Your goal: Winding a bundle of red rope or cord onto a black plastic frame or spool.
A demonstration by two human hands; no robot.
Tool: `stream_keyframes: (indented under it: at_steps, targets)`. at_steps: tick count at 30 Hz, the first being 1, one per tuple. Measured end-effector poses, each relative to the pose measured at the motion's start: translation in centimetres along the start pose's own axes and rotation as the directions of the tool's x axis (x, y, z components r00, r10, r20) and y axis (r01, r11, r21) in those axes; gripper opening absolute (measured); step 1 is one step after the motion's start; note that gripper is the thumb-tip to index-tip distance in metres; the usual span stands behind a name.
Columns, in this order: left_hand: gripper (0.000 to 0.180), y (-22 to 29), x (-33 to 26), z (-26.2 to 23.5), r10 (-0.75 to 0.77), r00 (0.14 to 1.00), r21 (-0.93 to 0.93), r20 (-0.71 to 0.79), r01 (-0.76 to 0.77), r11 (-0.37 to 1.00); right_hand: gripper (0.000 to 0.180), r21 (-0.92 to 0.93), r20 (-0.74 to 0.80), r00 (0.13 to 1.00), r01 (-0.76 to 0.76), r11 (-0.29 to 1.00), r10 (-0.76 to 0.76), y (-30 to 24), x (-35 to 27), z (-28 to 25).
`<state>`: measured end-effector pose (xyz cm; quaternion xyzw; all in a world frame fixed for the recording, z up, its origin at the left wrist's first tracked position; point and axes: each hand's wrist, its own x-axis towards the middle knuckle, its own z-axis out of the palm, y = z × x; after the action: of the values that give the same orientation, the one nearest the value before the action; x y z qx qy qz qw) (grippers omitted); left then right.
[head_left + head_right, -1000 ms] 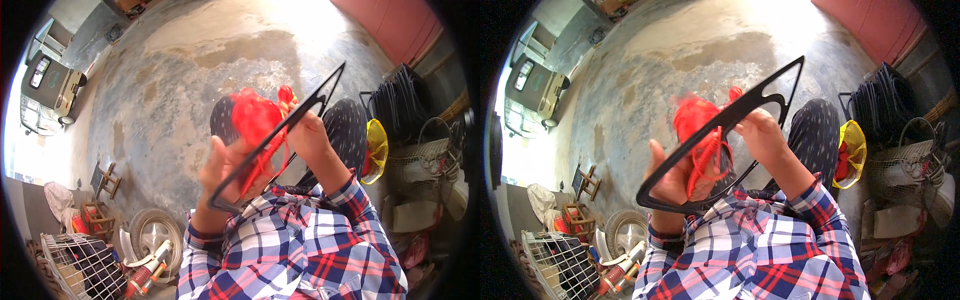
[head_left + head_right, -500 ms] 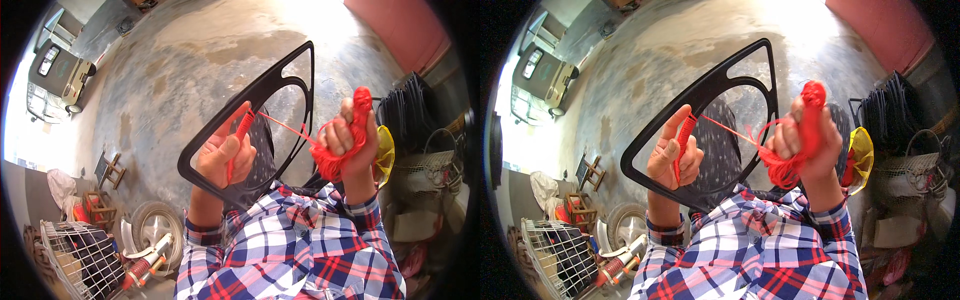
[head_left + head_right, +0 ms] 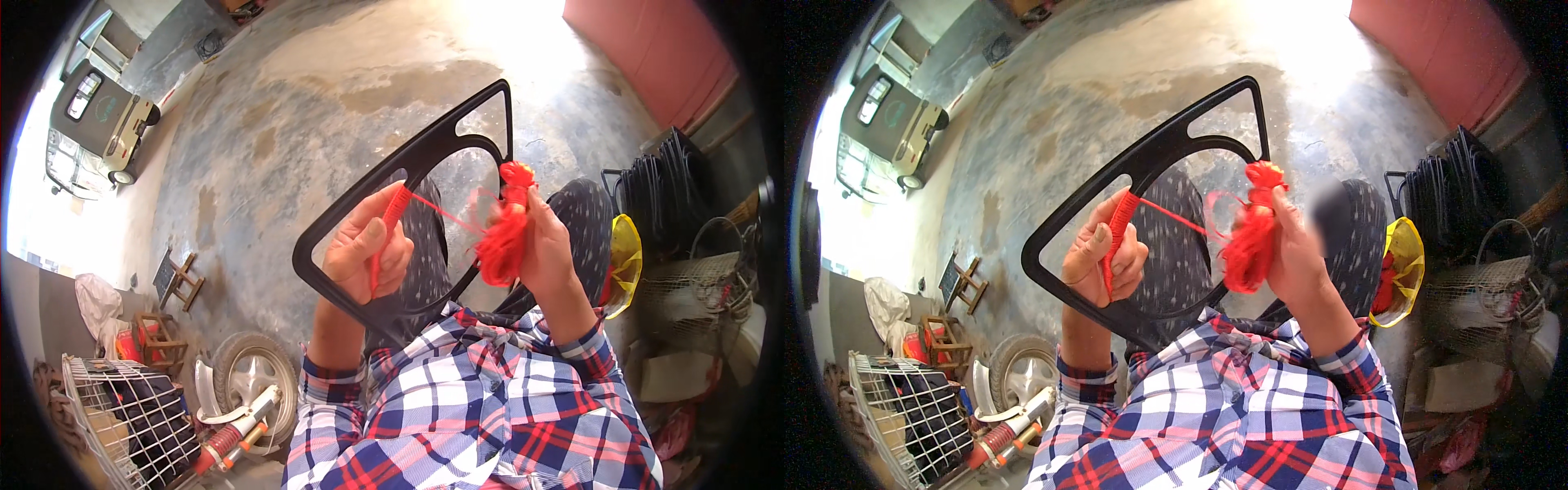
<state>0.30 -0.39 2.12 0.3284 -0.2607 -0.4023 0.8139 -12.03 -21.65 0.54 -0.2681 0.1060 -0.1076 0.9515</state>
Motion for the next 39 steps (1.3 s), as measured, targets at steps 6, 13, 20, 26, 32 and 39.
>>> stream_keyframes:
  at_steps: [6,13,20,26,32,39]
  targets:
    - [0.072,0.0,0.3,1.4,-0.028,0.997,0.089,-0.065,0.034,0.995,0.044,-0.524,0.486,0.868,0.201,0.828,0.096,-1.0,-2.3,3.4]
    - [0.092,-1.8,1.5,3.4,-0.11,0.989,-0.122,-0.101,0.097,0.988,0.03,-0.766,0.482,0.819,0.567,0.304,-0.313,0.1,-0.8,7.3]
    - [0.075,-1.2,0.9,3.3,-0.165,0.98,0.181,-0.107,0.182,0.967,0.022,-0.56,0.406,0.901,0.38,0.736,-0.157,0.1,0.2,4.7]
    - [0.068,-1.4,0.2,3.6,-0.167,0.983,-0.17,-0.073,0.152,0.974,0.028,-0.234,0.37,0.929,0.107,0.966,-0.013,0.7,1.8,-0.6]
    - [0.046,-2.7,0.1,3.2,-0.136,0.989,-0.296,-0.05,0.115,0.948,0.04,0.094,0.363,0.846,-0.451,0.887,0.391,2.3,2.1,1.2]
    - [0.073,-2.4,0.0,6.0,-0.203,0.965,-0.291,0.163,0.244,0.925,0.027,0.146,0.455,0.889,-0.126,0.981,0.046,-1.1,4.8,5.6]
